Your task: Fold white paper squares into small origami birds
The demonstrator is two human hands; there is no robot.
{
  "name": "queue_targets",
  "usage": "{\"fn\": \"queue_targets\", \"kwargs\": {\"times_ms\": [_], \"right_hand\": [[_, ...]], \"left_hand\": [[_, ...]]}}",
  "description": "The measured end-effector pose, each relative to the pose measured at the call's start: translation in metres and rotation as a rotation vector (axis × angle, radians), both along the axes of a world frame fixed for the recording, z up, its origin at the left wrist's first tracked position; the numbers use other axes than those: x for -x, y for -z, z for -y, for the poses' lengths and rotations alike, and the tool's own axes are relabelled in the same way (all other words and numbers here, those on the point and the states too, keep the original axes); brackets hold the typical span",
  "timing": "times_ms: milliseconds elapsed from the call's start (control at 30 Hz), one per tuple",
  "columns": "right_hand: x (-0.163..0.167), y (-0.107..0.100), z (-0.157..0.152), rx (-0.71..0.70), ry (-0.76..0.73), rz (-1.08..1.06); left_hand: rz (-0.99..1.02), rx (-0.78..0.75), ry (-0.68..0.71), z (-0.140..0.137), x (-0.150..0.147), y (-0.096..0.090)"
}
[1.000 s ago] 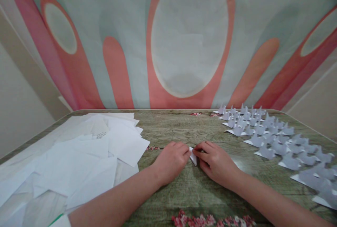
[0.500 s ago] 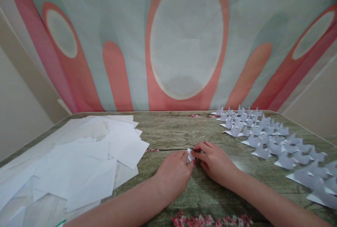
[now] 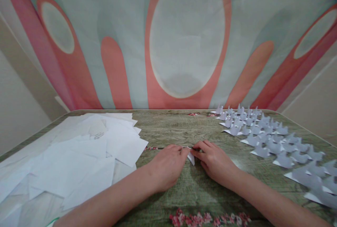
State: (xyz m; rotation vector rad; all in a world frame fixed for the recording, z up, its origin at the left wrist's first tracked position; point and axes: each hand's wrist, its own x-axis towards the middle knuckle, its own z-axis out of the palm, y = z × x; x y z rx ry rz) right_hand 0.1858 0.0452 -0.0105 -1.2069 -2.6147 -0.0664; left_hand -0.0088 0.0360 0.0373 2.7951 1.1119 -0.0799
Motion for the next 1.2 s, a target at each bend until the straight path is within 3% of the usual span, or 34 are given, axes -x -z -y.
{"fn": "queue_targets", "kwargs": {"times_ms": [667,867,1033,1133,1200], "right_hand": [[0.023,0.004,0.036,-0.183,-0.033,0.282],[0.022,-0.001,0.04,-0.116,-0.025,0.264],[0.006,-0.01,0.019,0.104,-0.031,0.069],[-0.003,-0.007,0.006,0.085,0.118,-0.013],[-0.006,-0.002,0.0,0.08,0.117,-0.021]], "left_hand": [[-0.105,-0.047,0.006,0.005,-0.008,0.0],[-0.074,-0.043,0.04,0.004,-0.01,0.003],[-0.051,-0.104,0.023,0.006,-0.008,0.012],[-0.068,-0.118,0.011,0.007,-0.007,0.018],[-0.075,-0.127,-0.002,0.006,-0.007,0.021]]}}
